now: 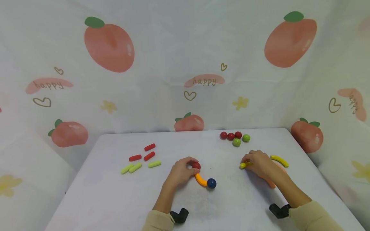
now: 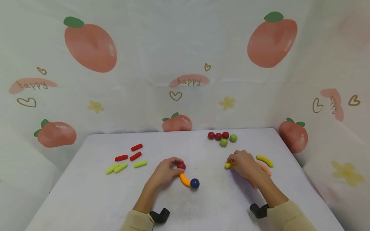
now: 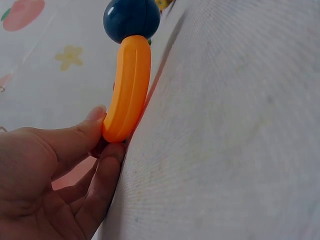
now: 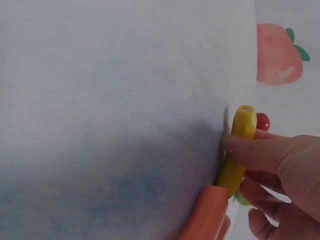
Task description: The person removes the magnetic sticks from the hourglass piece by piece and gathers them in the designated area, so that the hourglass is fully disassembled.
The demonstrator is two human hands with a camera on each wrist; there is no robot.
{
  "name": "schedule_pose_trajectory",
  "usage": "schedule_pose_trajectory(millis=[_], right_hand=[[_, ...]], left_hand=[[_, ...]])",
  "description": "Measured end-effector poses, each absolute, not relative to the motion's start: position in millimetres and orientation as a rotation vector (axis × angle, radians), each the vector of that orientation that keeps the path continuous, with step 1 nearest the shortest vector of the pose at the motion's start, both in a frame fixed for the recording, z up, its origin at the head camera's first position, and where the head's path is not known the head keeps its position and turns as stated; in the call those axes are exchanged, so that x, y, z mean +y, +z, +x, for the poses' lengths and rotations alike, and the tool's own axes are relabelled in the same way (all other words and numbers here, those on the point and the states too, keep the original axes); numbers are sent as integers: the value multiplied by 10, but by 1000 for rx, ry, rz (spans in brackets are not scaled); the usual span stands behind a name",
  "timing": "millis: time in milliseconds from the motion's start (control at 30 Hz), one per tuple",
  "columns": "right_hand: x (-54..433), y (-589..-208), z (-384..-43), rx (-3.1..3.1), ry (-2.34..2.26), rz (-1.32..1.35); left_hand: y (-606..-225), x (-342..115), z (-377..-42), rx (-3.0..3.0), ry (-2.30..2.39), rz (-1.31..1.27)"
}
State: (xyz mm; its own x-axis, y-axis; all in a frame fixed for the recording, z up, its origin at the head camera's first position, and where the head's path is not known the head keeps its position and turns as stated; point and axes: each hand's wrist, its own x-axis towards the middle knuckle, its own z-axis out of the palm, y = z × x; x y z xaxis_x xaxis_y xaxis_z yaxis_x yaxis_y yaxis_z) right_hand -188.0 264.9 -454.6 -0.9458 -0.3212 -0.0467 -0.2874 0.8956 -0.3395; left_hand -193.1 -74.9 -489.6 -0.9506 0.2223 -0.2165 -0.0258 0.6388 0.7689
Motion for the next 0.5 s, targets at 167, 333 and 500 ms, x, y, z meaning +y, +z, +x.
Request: schedule_pose_trajectory(millis=[167, 333, 500], right_hand=[[2592, -4522, -1779, 2994, -474, -474], [2255, -4469, -1638, 2956, -555, -566], [1794, -4558, -1481, 2689, -774, -642]], left_hand=[[-4897, -755, -1937, 2573, 1216, 166], [-4906, -753, -1934, 2583, 1215, 171], [-4905, -754, -1932, 2600, 1266, 182]])
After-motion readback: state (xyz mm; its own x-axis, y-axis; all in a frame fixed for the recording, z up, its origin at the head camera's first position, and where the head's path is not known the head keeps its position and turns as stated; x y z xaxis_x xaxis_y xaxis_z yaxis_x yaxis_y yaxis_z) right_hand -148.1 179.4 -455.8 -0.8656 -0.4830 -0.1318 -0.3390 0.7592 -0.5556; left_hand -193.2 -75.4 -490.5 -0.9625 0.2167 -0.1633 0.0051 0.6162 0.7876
